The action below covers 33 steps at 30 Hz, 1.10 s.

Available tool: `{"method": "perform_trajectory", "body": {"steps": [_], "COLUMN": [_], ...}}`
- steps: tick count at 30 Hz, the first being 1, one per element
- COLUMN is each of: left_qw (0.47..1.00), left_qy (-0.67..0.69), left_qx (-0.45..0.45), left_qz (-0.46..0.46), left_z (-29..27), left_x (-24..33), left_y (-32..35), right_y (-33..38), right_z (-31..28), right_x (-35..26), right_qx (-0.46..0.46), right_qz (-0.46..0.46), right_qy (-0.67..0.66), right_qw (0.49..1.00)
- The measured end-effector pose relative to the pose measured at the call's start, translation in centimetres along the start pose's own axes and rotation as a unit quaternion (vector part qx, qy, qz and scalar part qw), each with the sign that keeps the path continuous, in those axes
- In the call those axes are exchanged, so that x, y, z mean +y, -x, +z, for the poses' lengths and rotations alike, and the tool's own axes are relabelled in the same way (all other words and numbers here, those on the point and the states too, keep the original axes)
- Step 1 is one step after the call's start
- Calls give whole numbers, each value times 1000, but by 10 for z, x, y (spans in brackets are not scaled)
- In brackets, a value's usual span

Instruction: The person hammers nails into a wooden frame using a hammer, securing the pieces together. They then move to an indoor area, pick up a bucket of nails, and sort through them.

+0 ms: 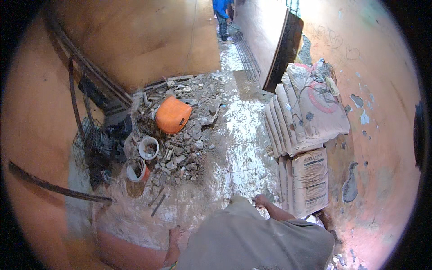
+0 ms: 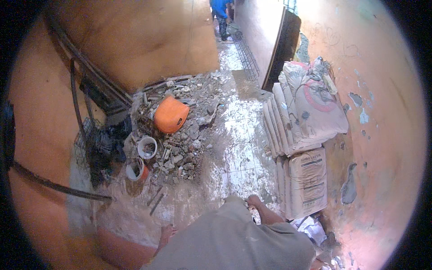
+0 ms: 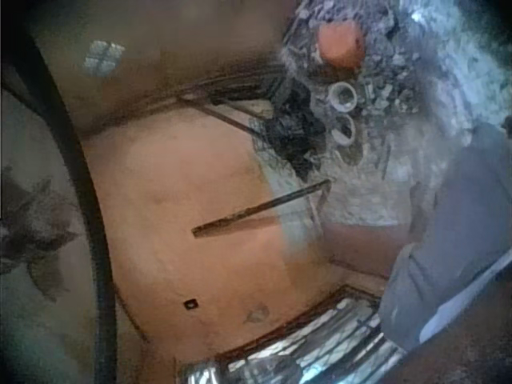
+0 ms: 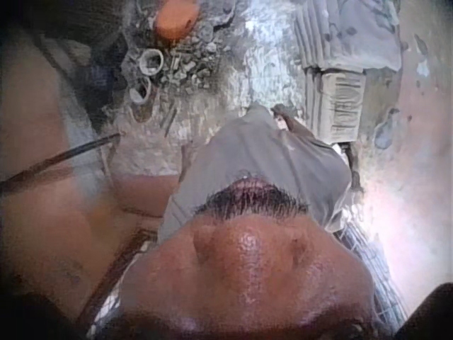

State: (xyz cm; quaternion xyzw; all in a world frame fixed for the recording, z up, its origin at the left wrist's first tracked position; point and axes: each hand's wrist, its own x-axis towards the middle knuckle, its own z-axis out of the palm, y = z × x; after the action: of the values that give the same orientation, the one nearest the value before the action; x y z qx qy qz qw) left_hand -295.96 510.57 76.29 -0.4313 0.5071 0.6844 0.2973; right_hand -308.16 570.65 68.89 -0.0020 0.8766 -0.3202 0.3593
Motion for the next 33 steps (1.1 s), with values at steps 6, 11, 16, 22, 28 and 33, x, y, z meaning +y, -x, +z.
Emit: {"method": "perform_trajectory", "body": {"steps": [6,11,16,22,28,33], "left_qw": [999,897,896,802,756,735], "left_qy": [-25,-404,-351,-535,-537,-548], "left_qx": [17,149,224,188,259,260], "left_qz": [22,98,156,187,271,302], "left_z": [-34,106,71,-37,-150,-259], "left_x": [16,71,14,-104,-155,-160], "left_y": [6,56,69,35,-4,-6], "right_y": [-48,-20,-20,-51,-75,-98], "right_z": [-27,-34,-26,-18,30,109], "right_x": [-6,-11,-67,-135,-225,-344], "right_qx": [21,-21,-84,-71,-36,-152], "right_qz": [40,221,216,145,154,74], "right_qy": [-83,-292,-229,-226,-195,-179], "right_qw": [996,930,945,961,968,969]}}
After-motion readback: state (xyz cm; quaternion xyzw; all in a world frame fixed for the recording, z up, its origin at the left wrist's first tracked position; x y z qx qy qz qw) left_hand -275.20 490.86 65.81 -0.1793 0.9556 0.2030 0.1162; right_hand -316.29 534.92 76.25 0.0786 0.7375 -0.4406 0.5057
